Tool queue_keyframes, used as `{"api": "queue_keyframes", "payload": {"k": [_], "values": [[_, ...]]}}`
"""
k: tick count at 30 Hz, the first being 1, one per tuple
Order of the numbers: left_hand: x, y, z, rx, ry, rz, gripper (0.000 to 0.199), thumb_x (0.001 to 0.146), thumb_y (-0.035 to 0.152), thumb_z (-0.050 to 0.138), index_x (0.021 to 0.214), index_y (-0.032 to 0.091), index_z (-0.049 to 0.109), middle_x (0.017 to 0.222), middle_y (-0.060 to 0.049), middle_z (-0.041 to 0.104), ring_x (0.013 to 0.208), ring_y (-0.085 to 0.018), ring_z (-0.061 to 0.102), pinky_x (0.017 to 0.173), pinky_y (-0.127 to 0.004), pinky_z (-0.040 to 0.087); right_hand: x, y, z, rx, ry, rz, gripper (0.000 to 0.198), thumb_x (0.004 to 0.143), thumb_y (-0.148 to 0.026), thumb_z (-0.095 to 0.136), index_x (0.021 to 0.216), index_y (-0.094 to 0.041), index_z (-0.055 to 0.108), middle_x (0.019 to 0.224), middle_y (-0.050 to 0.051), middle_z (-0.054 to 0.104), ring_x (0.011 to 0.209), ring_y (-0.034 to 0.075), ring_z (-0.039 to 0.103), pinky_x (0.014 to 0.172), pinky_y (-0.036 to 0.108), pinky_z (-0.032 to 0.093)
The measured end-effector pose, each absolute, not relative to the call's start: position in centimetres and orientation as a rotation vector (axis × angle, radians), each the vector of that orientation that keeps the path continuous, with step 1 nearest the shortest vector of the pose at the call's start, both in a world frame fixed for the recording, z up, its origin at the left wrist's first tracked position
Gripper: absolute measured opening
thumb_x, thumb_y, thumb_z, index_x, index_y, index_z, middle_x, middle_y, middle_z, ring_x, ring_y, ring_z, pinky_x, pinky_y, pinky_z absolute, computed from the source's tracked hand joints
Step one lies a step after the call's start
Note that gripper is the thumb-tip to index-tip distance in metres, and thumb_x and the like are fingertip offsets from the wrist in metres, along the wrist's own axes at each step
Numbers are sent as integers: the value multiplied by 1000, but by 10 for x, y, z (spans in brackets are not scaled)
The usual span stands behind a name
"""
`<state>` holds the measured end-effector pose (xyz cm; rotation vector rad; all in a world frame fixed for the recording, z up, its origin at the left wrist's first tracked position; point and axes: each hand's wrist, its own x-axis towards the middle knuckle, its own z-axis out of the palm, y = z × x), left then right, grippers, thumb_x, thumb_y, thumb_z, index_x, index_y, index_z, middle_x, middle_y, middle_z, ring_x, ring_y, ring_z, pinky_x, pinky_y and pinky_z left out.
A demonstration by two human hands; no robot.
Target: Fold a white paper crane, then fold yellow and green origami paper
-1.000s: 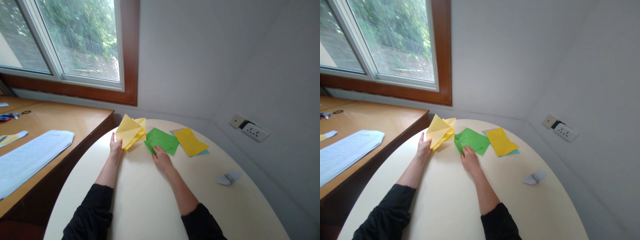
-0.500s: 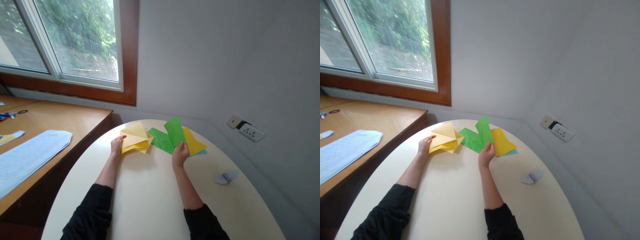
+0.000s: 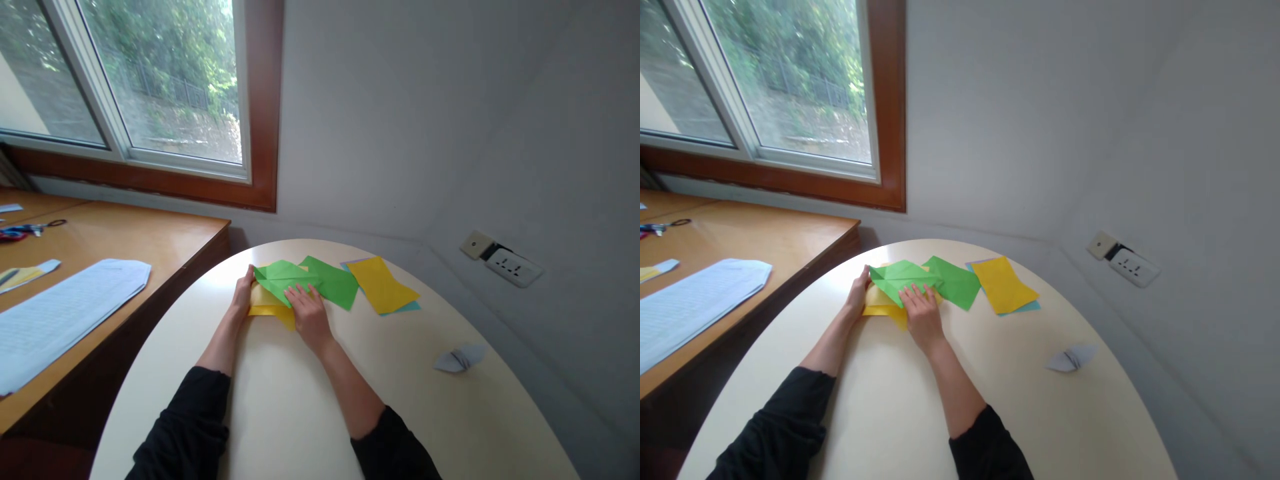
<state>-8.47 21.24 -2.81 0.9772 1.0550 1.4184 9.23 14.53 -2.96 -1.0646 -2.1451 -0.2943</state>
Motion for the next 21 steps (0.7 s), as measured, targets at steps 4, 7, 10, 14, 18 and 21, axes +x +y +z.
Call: {"api": "queue_keyframes", "payload": {"k": [4, 7, 10, 14, 18, 21], "values": [[-86, 210, -25, 989, 1079, 1417, 62, 62, 66, 59, 81, 7, 66, 63, -10, 67, 61, -24, 65, 58, -33, 50, 91, 147, -34, -1078, -2189, -309, 40, 84, -3, 38, 116, -15, 59, 116, 9, 64, 115, 22, 54, 103, 43, 33], [-86, 210, -25, 1017, 1125, 1424, 46, 53, 46, 74, 78, 8, 67, 66, -8, 68, 61, -22, 64, 58, -31, 50, 88, 147, -36, -1080, -2243, -290, 40, 84, -4, 39, 116, -17, 58, 117, 8, 63, 116, 22, 53, 102, 43, 34], [-85, 210, -28, 1038, 1178, 1454, 37, 47, 32, 76, 74, 9, 67, 66, -6, 68, 58, -19, 62, 57, -29, 49, 84, 145, -37, -1055, -2293, -258, 38, 84, -5, 41, 114, -18, 60, 116, 8, 64, 115, 21, 54, 101, 43, 35], [-86, 212, -31, 1042, 1225, 1521, 33, 48, 29, 72, 74, 9, 67, 67, -5, 68, 59, -18, 61, 59, -30, 49, 87, 143, -34, -967, -2218, -200, 31, 85, -11, 43, 110, -18, 61, 112, 8, 65, 113, 19, 55, 101, 41, 36], [-93, 216, -32, 1010, 1269, 1647, 36, 53, 30, 69, 84, 11, 64, 79, -7, 68, 70, -19, 63, 68, -32, 51, 111, 148, -30, -1198, -2011, -161, 25, 83, -15, 46, 100, -19, 64, 100, 7, 69, 98, 17, 60, 94, 35, 41], [-102, 220, -32, 997, 1317, 1745, 45, 55, 25, 68, 98, 15, 59, 94, -7, 65, 82, -19, 63, 76, -32, 50, 132, 158, -33, -1374, -1884, -176, 33, 81, -10, 44, 110, -14, 60, 109, 14, 64, 107, 23, 55, 95, 42, 38]]}}
